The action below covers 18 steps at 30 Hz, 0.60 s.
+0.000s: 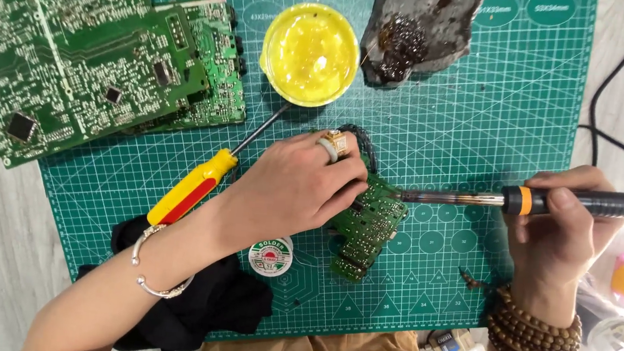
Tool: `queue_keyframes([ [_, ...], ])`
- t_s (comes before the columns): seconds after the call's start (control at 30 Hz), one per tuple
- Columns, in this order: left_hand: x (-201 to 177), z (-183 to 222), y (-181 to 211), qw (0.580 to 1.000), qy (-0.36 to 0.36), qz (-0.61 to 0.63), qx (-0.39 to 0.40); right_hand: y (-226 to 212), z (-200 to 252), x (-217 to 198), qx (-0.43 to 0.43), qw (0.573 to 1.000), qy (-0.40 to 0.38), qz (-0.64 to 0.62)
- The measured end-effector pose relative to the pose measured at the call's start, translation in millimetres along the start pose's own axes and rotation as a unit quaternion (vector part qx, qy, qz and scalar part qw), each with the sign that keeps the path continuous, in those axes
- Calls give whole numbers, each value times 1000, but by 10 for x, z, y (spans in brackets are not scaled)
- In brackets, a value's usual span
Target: Soldering electronic components onto a printed circuit board using a soldering iron and flux.
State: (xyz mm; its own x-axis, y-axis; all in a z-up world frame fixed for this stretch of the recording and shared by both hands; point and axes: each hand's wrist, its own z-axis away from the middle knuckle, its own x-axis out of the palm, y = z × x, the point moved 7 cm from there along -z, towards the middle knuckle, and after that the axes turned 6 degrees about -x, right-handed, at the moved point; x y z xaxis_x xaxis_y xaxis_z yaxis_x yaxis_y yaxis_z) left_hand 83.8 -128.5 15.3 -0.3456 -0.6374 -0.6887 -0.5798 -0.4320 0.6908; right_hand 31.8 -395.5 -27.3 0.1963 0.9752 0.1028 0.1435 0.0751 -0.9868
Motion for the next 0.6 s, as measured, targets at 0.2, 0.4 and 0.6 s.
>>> queue_keyframes([
  [0.2,16,16,-49,1000,-11,3,-4,34,120,-184,-17,992,62,112],
  [0.4,-11,20,-34,1000,-2,20,12,18,195,-198,-31,980,61,188],
  [0.6,7,101,-25,996,13,-51,71,43,157,-190,-31,984,57,169],
])
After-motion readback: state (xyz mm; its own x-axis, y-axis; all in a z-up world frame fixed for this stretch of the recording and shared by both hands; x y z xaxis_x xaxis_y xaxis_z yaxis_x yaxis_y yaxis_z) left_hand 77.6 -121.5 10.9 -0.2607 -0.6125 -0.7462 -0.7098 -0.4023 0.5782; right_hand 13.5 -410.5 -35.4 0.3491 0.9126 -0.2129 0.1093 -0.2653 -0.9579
